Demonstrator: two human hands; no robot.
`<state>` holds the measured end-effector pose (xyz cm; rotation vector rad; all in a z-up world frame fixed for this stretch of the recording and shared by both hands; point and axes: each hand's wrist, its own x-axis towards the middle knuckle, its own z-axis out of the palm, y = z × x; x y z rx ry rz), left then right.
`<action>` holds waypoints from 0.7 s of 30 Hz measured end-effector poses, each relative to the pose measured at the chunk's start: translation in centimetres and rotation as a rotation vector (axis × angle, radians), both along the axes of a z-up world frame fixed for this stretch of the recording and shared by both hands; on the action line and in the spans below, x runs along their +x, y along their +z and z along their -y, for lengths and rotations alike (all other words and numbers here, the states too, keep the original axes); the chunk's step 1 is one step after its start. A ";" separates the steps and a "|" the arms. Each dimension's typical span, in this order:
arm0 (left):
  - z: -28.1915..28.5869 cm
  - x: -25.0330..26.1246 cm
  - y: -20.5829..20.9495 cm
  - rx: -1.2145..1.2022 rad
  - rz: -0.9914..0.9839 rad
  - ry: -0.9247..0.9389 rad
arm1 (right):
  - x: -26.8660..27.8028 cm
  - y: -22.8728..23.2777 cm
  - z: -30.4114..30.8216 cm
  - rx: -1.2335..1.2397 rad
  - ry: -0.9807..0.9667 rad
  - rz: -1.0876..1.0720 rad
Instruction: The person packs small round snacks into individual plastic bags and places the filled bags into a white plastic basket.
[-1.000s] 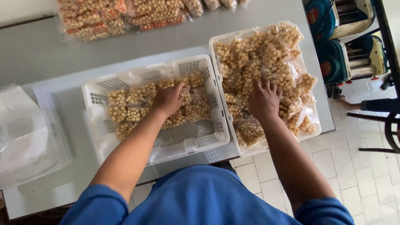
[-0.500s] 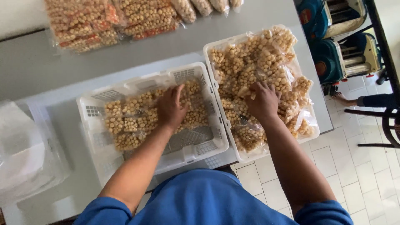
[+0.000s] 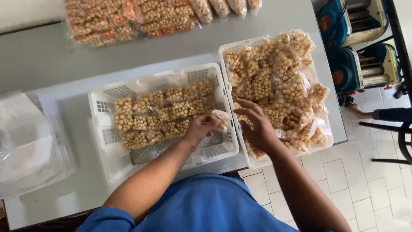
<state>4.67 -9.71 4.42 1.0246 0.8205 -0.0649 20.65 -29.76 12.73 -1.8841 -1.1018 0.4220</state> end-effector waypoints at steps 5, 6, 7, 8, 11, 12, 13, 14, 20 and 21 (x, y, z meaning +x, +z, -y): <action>-3.7 0.4 -6.2 0.448 -0.243 -0.070 | 1.5 1.3 5.2 -0.143 -0.139 0.043; -4.5 0.9 -6.5 0.527 -0.210 -0.100 | 1.6 2.3 5.9 -0.130 -0.152 0.062; -5.0 2.1 -7.7 0.528 -0.207 -0.105 | 2.1 2.4 7.0 -0.130 -0.159 0.064; -5.5 3.3 -8.8 0.634 -0.324 -0.177 | 2.6 2.5 8.1 -0.137 -0.185 0.096; -6.2 6.0 -10.7 0.762 -0.453 -0.291 | 4.2 2.8 11.7 -0.142 -0.282 0.148; -6.4 7.0 -10.9 0.789 -0.465 -0.323 | 4.8 2.9 12.9 -0.132 -0.345 0.169; -6.4 7.1 -7.7 0.789 -0.463 -0.334 | 5.3 3.1 14.3 -0.136 -0.354 0.167; -6.3 7.1 -4.5 0.865 -0.449 -0.395 | 5.8 3.3 15.7 -0.154 -0.451 0.245; -6.5 6.4 0.2 1.062 -0.381 -0.482 | 6.4 1.7 20.0 -0.495 -0.732 0.185; -6.3 6.1 1.5 1.050 -0.366 -0.471 | 5.9 1.9 19.4 -0.573 -0.718 0.129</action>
